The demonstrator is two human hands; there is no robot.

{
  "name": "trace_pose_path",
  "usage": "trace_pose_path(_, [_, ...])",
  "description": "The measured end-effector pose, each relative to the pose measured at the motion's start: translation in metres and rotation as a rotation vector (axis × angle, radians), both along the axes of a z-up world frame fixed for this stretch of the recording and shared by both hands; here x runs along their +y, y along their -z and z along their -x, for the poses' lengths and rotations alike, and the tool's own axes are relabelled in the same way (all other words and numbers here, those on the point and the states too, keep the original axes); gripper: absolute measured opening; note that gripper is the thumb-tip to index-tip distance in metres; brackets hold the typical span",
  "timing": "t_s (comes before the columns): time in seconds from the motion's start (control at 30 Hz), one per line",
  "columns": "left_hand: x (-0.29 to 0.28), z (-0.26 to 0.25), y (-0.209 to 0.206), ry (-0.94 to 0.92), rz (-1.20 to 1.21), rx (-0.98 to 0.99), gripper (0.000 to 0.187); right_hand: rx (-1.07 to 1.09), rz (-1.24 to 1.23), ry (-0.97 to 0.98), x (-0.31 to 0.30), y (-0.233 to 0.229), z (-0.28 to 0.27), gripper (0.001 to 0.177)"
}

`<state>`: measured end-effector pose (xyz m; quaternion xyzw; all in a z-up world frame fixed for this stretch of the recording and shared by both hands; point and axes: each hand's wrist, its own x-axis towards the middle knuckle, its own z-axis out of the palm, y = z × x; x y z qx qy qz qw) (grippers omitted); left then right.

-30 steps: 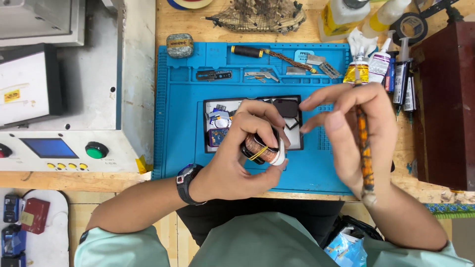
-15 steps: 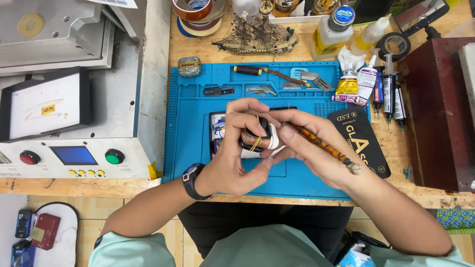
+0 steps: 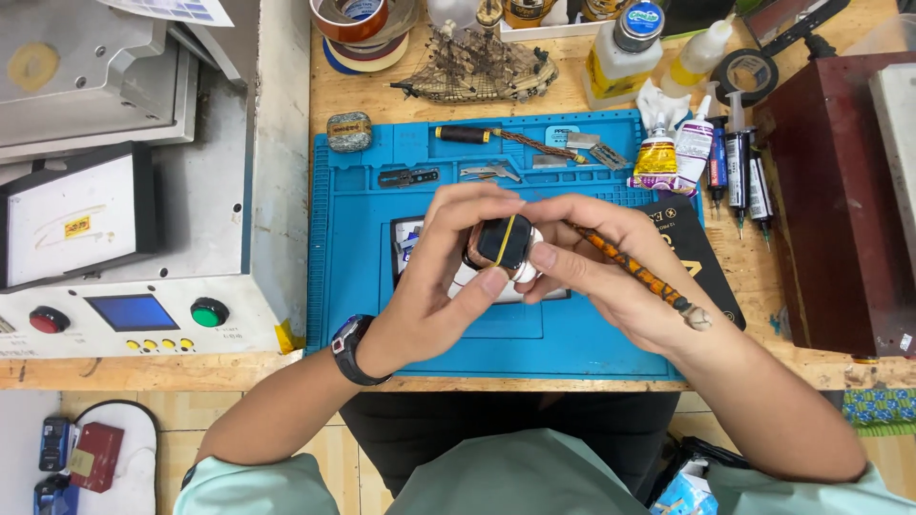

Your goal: The person holds a small electronic device, likely a smartwatch, and uses a pointed tool to carefully scrape or clean the edges of the device's screen. The person rotates the device to access different sides while working on the perimeter.

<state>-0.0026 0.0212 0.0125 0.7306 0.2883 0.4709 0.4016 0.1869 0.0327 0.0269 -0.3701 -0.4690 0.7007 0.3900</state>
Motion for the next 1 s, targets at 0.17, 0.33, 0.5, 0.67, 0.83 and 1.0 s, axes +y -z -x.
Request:
trace_pose_path(0.17, [0.005,0.002,0.003,0.004,0.053,-0.076,0.033,-0.002,-0.055,-0.004,0.007,-0.005,0.001,0.035])
trace_pose_path(0.33, [0.012,-0.001,0.02,0.011,0.172,-0.137,0.039,-0.083,-0.192,-0.002,0.009,-0.014,-0.009,0.041])
trace_pose_path(0.5, [0.014,0.002,0.036,-0.124,0.196,-0.148,0.039,-0.405,-0.472,0.498,0.008,-0.021,-0.042,0.066])
trace_pose_path(0.67, [0.008,-0.007,0.023,-0.129,0.32,-0.161,0.036,-0.339,-0.511,0.845,-0.055,0.012,-0.088,0.039])
trace_pose_path(0.83, [0.005,-0.011,0.021,-0.121,0.449,-0.198,0.034,-0.398,-0.381,0.877,-0.095,0.066,-0.089,0.008])
trace_pose_path(1.0, [0.005,-0.011,0.027,-0.063,0.389,-0.162,0.034,-0.578,-0.361,0.903,-0.097,0.079,-0.082,0.01])
